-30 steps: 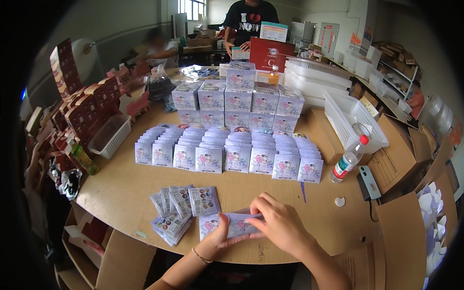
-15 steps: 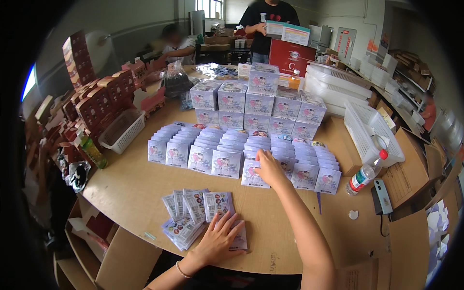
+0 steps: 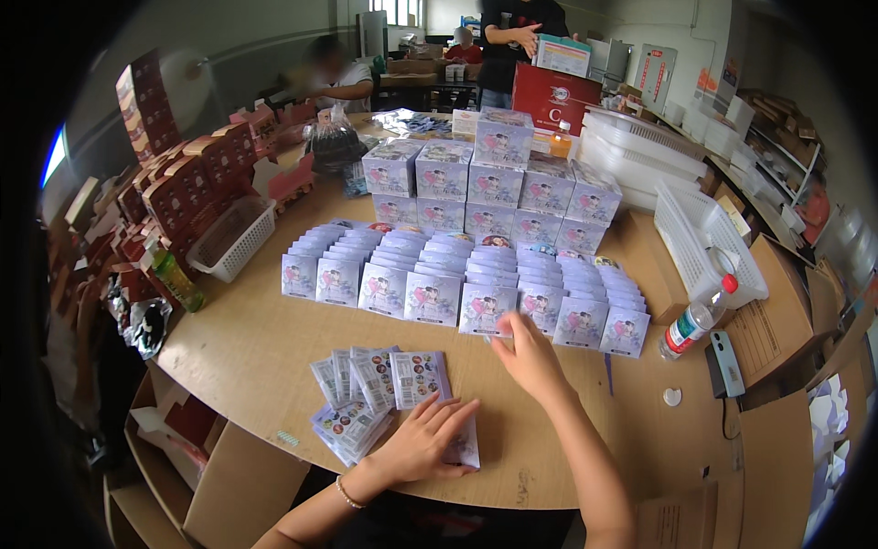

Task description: The person repeatedly picks up small white circular items and inserts them into purple printed pouches, then folds and seals the pouches. The sealed pouches are stacked in neat rows on the table. The person handles the items one at a time throughout the clip.

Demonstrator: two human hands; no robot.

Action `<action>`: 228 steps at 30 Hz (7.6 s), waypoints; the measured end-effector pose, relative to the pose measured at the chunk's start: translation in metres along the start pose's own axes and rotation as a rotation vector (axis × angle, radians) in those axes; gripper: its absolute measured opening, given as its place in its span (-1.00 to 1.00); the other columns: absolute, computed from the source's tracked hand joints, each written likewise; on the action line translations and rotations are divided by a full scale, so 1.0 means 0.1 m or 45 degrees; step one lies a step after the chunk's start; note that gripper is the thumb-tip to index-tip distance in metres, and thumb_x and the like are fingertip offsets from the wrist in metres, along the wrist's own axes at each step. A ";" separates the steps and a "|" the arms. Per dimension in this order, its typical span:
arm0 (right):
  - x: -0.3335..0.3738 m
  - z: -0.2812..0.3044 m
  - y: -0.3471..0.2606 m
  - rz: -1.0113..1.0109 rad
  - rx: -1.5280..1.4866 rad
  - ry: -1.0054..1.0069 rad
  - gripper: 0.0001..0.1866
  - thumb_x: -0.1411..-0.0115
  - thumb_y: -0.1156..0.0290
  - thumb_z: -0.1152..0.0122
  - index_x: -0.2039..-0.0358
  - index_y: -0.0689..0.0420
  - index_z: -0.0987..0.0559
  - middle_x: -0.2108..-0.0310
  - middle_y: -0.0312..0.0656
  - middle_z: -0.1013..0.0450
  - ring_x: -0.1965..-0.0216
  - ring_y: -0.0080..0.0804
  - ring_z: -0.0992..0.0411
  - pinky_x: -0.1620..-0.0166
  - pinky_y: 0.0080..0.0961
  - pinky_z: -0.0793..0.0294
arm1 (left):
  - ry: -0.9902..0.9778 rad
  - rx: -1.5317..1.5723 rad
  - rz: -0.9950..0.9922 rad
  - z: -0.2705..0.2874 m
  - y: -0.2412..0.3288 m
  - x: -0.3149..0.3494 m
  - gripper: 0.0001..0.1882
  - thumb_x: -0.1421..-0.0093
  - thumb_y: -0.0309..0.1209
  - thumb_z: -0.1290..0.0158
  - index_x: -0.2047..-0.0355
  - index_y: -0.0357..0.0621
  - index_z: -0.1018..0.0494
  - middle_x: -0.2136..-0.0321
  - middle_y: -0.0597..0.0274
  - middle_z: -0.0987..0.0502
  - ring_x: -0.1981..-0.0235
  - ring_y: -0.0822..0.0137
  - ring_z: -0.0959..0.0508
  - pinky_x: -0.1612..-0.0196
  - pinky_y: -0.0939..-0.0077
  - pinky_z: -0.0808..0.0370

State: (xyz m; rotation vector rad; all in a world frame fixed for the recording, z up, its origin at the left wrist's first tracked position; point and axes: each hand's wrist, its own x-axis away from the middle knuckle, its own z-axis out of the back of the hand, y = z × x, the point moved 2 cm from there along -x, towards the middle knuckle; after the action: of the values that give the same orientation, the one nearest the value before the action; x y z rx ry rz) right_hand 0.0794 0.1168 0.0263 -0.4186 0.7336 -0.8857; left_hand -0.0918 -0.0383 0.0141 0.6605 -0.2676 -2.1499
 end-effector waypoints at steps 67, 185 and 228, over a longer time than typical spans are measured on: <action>1.26 -0.16 -0.13 -0.189 -0.766 0.477 -0.91 -0.27 0.53 -0.03 0.24 0.24 -0.44 0.51 -0.37 -0.29 0.57 -0.74 -0.25 0.53 -0.77 -0.20 | 0.627 -0.185 0.049 -0.32 0.15 -0.57 -0.83 0.02 -0.51 -0.14 0.37 -0.01 -0.48 0.33 0.30 -0.43 0.11 0.10 -0.33 0.07 0.22 -0.25; 0.65 0.33 -1.07 -0.103 0.320 0.107 -0.89 -0.05 0.58 -0.21 0.37 0.25 -0.52 0.39 -0.07 -0.45 0.39 -0.11 -0.47 0.35 -0.30 -0.44 | 0.712 0.077 0.437 -0.37 0.03 -0.61 0.28 0.25 -0.15 -0.39 -0.26 -0.48 0.22 0.12 -0.14 -0.31 0.15 -0.06 -0.35 0.08 0.20 -0.40; -0.11 0.23 0.50 -0.008 0.875 0.046 -0.02 0.13 0.26 -0.47 -0.26 0.02 -0.08 -0.11 0.04 -0.11 0.19 0.09 -0.45 0.22 -0.14 -0.54 | -0.007 -0.569 0.629 -0.83 -0.55 -1.14 -0.01 -0.15 0.18 0.12 -0.23 -0.55 0.03 -0.28 -0.32 0.06 -0.31 -0.18 0.03 -0.33 0.05 0.13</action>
State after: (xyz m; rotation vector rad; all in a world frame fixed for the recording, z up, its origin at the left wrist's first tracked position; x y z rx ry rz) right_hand 0.1183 0.1555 0.0163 0.2063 0.4201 -1.0898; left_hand -0.0274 0.0885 -0.0364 0.2890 0.0502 -1.6551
